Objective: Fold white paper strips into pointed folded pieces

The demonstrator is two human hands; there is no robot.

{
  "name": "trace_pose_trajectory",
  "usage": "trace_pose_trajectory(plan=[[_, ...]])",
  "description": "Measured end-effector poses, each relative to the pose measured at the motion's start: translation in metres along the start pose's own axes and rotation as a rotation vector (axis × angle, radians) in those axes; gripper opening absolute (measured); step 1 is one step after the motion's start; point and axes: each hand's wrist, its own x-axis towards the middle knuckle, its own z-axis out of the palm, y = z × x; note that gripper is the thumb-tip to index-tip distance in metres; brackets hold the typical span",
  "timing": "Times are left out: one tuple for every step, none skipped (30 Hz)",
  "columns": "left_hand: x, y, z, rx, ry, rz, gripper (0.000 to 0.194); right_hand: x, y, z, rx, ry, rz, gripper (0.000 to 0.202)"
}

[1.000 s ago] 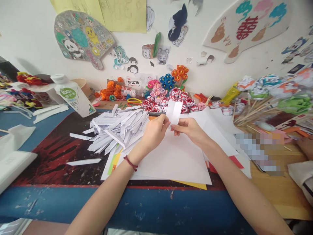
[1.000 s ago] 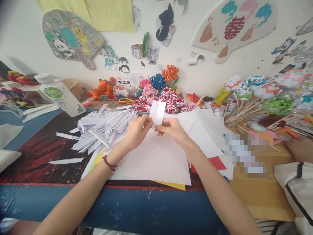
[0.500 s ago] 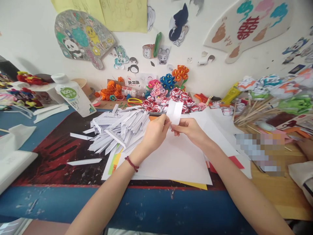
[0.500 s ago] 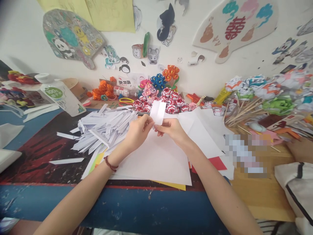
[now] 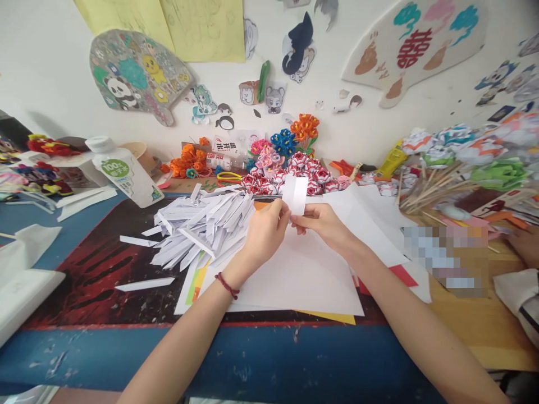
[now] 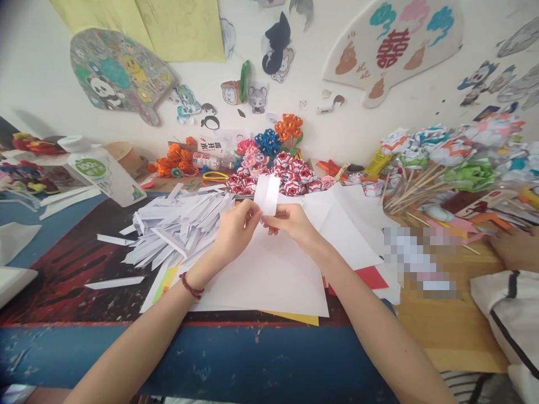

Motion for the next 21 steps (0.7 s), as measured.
trace_pose_trajectory(plan=[[-0.0001,0.0003,-0.0001,0.002,0.001,0.003,0.007,-0.0001,0.0002,-0.0002,0.001,-0.002,-0.003,0.041],[-0.0002,0.0007,-0.0002,0.002,0.002,0.006,0.007,-0.0002,0.0,-0.0003,0.002,-0.006,-0.007,0.04],[-0.0002,0.0011,-0.0002,0.002,0.001,0.008,0.007,-0.0005,-0.0005,-0.0002,0.003,-0.01,-0.01,0.04],[-0.0003,0.0015,-0.0002,0.003,0.001,0.008,0.007,-0.0008,-0.0013,0.0,0.002,-0.013,-0.013,0.039],[-0.0004,0.0018,-0.0001,0.004,0.0,0.007,0.007,-0.0011,-0.0024,0.0002,-0.001,-0.015,-0.014,0.039],[-0.0005,0.0019,0.0002,0.004,-0.002,0.003,0.008,-0.0012,-0.0034,0.0006,-0.005,-0.015,-0.011,0.039],[-0.0007,0.0019,0.0007,0.004,-0.004,-0.003,0.008,-0.0012,-0.0042,0.0009,-0.009,-0.012,-0.007,0.039],[-0.0008,0.0018,0.0013,0.004,-0.006,-0.009,0.008,-0.001,-0.0046,0.0013,-0.013,-0.009,-0.002,0.039],[-0.001,0.0016,0.0019,0.004,-0.012,-0.014,0.008,-0.0007,-0.0046,0.0015,-0.016,-0.007,0.003,0.039],[-0.0012,0.0014,0.0025,0.004,-0.017,-0.017,0.008,-0.0002,-0.004,0.0017,-0.017,-0.005,0.007,0.038],[-0.0013,0.0012,0.003,0.005,-0.022,-0.02,0.009,0.0003,-0.003,0.0017,-0.017,-0.002,0.008,0.038],[-0.0014,0.0011,0.0033,0.007,-0.026,-0.023,0.009,0.0008,-0.0018,0.0016,-0.019,0.002,0.01,0.037],[-0.0015,0.0011,0.0034,0.009,-0.031,-0.025,0.009,0.0012,-0.0004,0.0014,-0.024,0.006,0.012,0.037],[-0.0015,0.0013,0.0034,0.013,-0.035,-0.027,0.01,0.0014,0.0008,0.0012,-0.028,0.011,0.015,0.036],[-0.0015,0.0015,0.0032,0.019,-0.038,-0.029,0.01,0.0014,0.0016,0.0009,-0.03,0.015,0.017,0.036],[-0.0015,0.0018,0.0029,0.028,-0.039,-0.03,0.01,0.0013,0.0021,0.0006,-0.031,0.016,0.017,0.036],[-0.0014,0.0021,0.0026,0.036,-0.04,-0.027,0.01,0.001,0.002,0.0003,-0.03,0.013,0.017,0.036],[-0.0013,0.0023,0.0024,0.042,-0.04,-0.023,0.009,0.0006,0.0016,0.0002,-0.028,0.008,0.013,0.035],[-0.0011,0.0023,0.0022,0.045,-0.039,-0.019,0.009,0.0002,0.0008,0.0,-0.024,0.002,0.007,0.035],[-0.001,0.0021,0.0021,0.044,-0.04,-0.016,0.009,-0.0001,-0.0002,0.0,-0.022,-0.006,0.002,0.035],[-0.0007,0.0019,0.002,0.038,-0.041,-0.014,0.009,-0.0003,-0.0011,-0.0001,-0.021,-0.012,-0.001,0.034]])
